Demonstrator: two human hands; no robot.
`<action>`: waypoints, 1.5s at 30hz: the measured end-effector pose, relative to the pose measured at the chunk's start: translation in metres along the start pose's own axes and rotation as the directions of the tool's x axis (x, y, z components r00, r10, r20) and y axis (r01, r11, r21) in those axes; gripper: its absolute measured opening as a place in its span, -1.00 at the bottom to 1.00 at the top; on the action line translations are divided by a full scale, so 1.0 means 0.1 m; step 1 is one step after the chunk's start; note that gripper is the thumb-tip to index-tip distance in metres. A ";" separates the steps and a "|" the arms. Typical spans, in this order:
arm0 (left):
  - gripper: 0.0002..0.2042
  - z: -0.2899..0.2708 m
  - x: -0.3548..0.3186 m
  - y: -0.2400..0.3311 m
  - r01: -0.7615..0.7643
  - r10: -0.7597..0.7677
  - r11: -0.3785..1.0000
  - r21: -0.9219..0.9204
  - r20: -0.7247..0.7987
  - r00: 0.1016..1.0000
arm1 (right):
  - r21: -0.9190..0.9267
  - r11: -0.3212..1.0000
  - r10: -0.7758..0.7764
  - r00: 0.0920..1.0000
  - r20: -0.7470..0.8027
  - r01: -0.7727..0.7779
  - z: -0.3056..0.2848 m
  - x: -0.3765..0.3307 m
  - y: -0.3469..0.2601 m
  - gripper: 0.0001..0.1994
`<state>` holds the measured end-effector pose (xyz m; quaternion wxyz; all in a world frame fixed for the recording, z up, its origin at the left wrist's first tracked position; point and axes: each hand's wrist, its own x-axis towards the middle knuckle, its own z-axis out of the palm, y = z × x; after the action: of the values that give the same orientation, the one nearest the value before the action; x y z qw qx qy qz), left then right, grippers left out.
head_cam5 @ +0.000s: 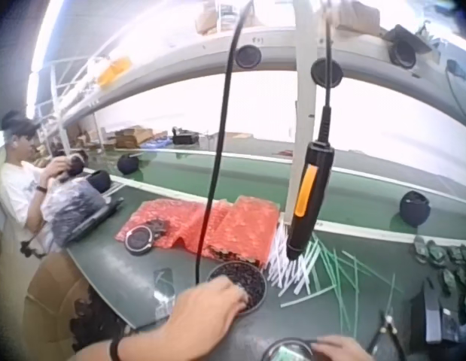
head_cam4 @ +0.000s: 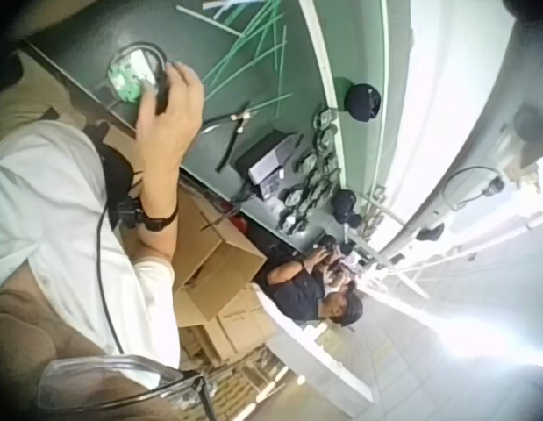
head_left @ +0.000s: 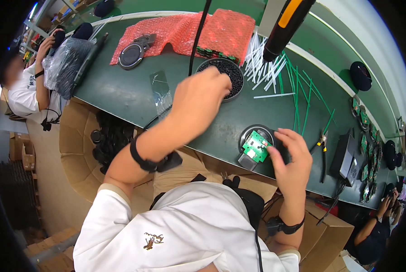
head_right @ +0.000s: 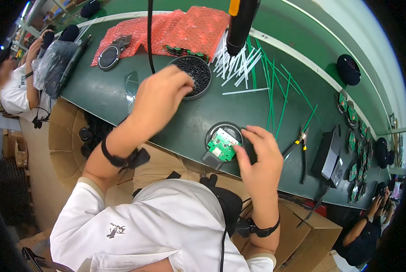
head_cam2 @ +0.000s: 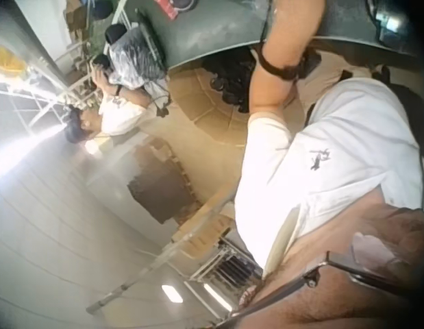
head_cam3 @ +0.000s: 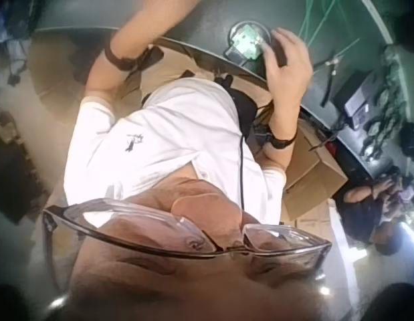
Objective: The person assembles small electronic devices by attaching green circuit boards to black circular housings. They use a heat gun to secure the components and pliers to trim excess wires. The person also handles a larger green circuit board, inspecting it and using pliers to remove small components before continuing the assembly of the smaller units.
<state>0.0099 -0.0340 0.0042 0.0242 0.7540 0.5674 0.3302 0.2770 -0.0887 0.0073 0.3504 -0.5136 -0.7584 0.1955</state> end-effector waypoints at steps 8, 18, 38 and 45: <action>-0.93 0.14 0.21 -0.21 0.048 -0.072 0.991 0.122 0.207 0.976 | 0.339 0.938 0.088 0.995 -0.053 -0.064 -0.20 0.76 -0.06 -0.49; -0.92 0.04 0.17 -0.15 0.088 -0.093 0.971 -0.220 -0.010 0.996 | 0.680 0.724 -0.061 0.993 -0.106 0.117 0.19 1.72 -0.26 -0.52; -0.83 0.18 -0.50 0.41 0.253 -0.076 0.613 -0.749 0.262 0.962 | 0.908 0.401 0.000 0.991 -0.134 0.123 0.00 0.80 -0.74 -0.77; -0.83 0.18 -0.52 0.33 0.163 -0.021 0.680 -0.714 0.204 0.979 | 0.944 0.288 -0.036 0.987 -0.158 0.162 0.06 0.78 -0.78 -0.79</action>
<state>0.0403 -0.0848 -0.0204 0.3886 0.6791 0.4226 0.4575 0.2052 -0.0471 0.0803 0.6376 -0.1668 -0.5046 0.5577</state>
